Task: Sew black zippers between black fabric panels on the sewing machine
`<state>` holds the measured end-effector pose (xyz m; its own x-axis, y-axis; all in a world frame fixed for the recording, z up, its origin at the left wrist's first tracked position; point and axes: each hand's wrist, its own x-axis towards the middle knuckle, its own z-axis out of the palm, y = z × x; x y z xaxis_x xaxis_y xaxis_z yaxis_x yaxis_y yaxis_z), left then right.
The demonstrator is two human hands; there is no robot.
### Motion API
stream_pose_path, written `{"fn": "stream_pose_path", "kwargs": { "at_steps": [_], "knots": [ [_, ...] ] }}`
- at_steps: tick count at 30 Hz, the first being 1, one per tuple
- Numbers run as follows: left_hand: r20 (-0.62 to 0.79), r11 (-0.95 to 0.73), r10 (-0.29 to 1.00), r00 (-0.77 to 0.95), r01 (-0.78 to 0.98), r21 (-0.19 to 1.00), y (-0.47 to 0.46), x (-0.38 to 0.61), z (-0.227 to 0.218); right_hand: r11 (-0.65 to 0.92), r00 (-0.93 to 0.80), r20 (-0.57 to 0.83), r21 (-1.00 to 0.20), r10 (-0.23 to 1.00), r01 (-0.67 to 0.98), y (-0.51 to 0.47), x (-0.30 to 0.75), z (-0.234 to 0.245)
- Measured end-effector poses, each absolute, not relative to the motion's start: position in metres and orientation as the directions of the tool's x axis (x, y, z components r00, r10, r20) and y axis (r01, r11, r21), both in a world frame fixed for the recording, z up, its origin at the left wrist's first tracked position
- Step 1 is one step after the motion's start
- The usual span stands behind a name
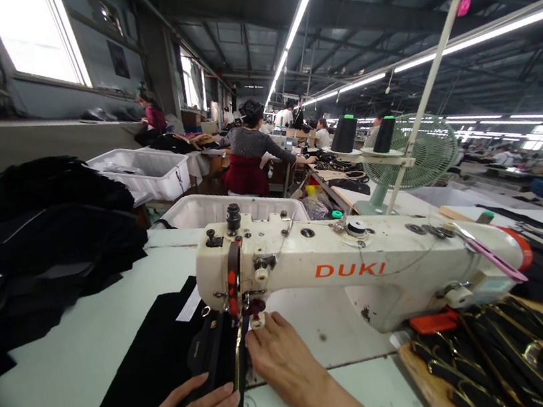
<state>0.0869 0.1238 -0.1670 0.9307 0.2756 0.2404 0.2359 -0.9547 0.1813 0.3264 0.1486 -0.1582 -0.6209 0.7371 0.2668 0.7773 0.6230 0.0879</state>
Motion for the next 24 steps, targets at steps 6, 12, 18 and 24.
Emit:
{"fn": "stream_pose_path", "kwargs": {
  "at_steps": [6,12,18,24],
  "knots": [
    [0.244,-0.942,0.292,0.925,0.233,0.242,0.121,0.087,-0.162,0.447,-0.438,0.297,0.04,0.849,0.894,0.139,0.314,-0.166],
    [0.322,-0.956,0.284,0.903,0.24,0.171,0.13,0.091,-0.19,0.247,-0.209,0.253,-0.129,0.945,0.96,0.149,0.309,-0.159],
    [0.3,-0.911,0.377,0.876,0.294,0.288,0.125,0.093,-0.189,0.172,-0.131,0.234,-0.169,0.964,0.97,0.155,0.303,-0.158],
    [0.095,-0.821,0.49,0.867,0.422,0.385,0.103,0.092,-0.132,0.119,-0.067,0.252,-0.196,0.965,0.973,0.15,0.296,-0.16]
  ]
}}
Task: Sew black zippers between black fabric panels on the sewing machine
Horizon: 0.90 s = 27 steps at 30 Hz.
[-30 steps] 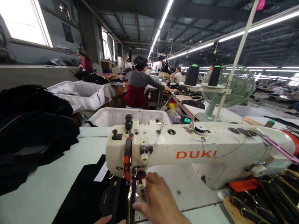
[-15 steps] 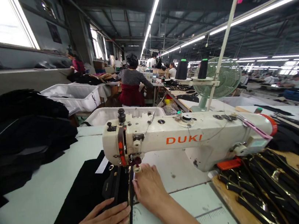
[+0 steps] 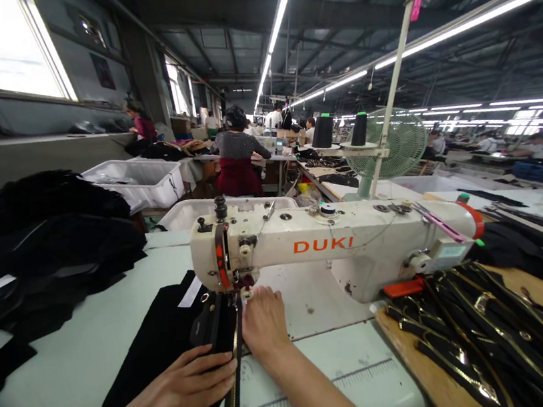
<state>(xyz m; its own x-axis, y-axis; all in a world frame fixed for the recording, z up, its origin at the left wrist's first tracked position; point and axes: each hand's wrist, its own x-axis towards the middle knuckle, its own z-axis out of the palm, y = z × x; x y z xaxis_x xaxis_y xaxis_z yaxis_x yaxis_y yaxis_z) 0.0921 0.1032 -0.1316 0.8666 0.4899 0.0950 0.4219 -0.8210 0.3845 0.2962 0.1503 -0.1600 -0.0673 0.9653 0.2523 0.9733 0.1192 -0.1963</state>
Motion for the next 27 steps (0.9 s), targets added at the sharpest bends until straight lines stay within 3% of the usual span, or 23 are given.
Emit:
{"fn": "stream_pose_path", "kwargs": {
  "at_steps": [7,16,19,24,27],
  "knots": [
    [0.051,-0.844,0.492,0.869,0.462,0.273,0.098,0.101,-0.116,0.136,-0.075,0.267,-0.219,0.961,0.966,0.15,0.298,-0.162],
    [0.005,-0.851,0.465,0.885,0.445,0.278,0.099,0.099,-0.117,0.237,-0.139,0.324,-0.287,0.936,0.928,0.197,0.31,-0.165],
    [0.063,-0.847,0.481,0.874,0.445,0.291,0.098,0.088,-0.13,0.318,-0.205,0.366,-0.284,0.908,0.904,0.183,0.324,-0.16],
    [0.316,-0.882,0.457,0.832,0.378,0.282,0.096,0.08,-0.146,0.578,-0.453,0.409,-0.266,0.792,0.771,0.14,0.33,-0.162],
    [0.342,-0.886,0.446,0.827,0.354,0.298,0.102,0.084,-0.144,0.676,-0.52,0.46,-0.292,0.72,0.677,0.131,0.327,-0.173]
  ]
}}
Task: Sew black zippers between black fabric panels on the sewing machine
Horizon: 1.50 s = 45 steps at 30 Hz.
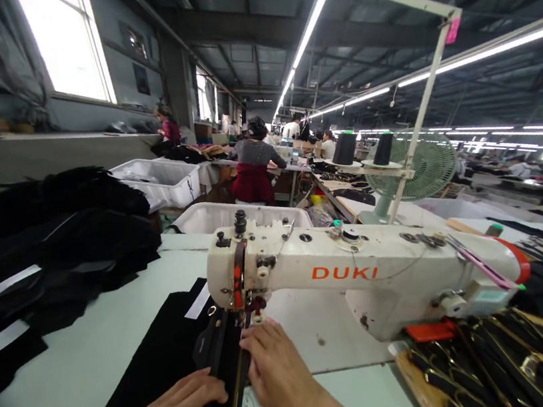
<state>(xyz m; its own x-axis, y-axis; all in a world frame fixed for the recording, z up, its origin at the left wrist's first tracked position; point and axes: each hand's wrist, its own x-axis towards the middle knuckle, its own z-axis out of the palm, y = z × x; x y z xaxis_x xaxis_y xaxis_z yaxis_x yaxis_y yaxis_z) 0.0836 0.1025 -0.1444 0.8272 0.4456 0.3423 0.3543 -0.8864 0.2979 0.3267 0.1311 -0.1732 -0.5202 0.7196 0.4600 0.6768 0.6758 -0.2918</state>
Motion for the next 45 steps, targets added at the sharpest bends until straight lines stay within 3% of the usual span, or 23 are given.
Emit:
{"fn": "stream_pose_path", "kwargs": {
  "at_steps": [6,10,16,21,25,33,38,45],
  "knots": [
    [0.303,-0.916,0.374,0.877,0.297,0.27,0.129,0.088,-0.144,0.663,-0.513,0.476,-0.227,0.715,0.713,0.139,0.327,-0.191],
    [0.338,-0.9,0.419,0.843,0.338,0.273,0.137,0.087,-0.137,0.617,-0.501,0.445,-0.162,0.742,0.77,0.142,0.333,-0.2],
    [0.347,-0.881,0.461,0.816,0.374,0.291,0.142,0.084,-0.132,0.647,-0.452,0.544,-0.238,0.707,0.724,0.142,0.333,-0.194],
    [0.232,-0.853,0.503,0.833,0.437,0.284,0.154,0.082,-0.135,0.76,-0.462,0.665,-0.255,0.587,0.598,0.14,0.328,-0.173],
    [0.197,-0.835,0.539,0.819,0.487,0.258,0.167,0.082,-0.135,0.79,-0.527,0.609,-0.308,0.592,0.531,0.139,0.327,-0.171],
    [0.166,-0.829,0.542,0.824,0.492,0.266,0.163,0.082,-0.141,0.738,-0.53,0.519,-0.393,0.671,0.549,0.137,0.327,-0.175],
    [0.119,-0.791,0.593,0.796,0.548,0.272,0.169,0.082,-0.145,0.69,-0.497,0.503,-0.334,0.707,0.642,0.137,0.326,-0.184],
    [0.117,-0.747,0.639,0.761,0.576,0.331,0.179,0.084,-0.148,0.701,-0.539,0.544,-0.133,0.643,0.701,0.141,0.334,-0.201]
  ]
}}
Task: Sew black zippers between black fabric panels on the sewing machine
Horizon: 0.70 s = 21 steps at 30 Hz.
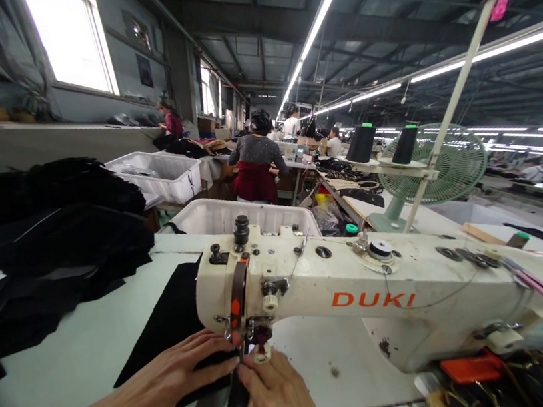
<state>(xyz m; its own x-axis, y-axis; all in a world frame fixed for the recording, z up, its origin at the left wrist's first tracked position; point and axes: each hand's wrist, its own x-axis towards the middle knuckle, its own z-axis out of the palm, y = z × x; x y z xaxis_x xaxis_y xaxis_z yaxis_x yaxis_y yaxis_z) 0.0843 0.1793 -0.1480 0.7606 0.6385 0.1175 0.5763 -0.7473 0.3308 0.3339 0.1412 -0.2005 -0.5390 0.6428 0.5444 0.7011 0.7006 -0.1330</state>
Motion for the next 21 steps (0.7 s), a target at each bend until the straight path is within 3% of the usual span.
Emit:
{"fn": "stream_pose_path", "kwargs": {
  "at_steps": [12,18,21],
  "knots": [
    [0.141,-0.752,0.632,0.762,0.559,0.349,0.177,0.09,-0.137,0.703,-0.51,0.595,-0.136,0.621,0.698,0.14,0.328,-0.192],
    [0.17,-0.781,0.589,0.79,0.503,0.369,0.18,0.09,-0.135,0.681,-0.53,0.574,-0.066,0.624,0.729,0.141,0.331,-0.198],
    [0.223,-0.794,0.557,0.8,0.436,0.423,0.181,0.09,-0.138,0.707,-0.59,0.579,0.031,0.563,0.706,0.144,0.338,-0.202]
  ]
}}
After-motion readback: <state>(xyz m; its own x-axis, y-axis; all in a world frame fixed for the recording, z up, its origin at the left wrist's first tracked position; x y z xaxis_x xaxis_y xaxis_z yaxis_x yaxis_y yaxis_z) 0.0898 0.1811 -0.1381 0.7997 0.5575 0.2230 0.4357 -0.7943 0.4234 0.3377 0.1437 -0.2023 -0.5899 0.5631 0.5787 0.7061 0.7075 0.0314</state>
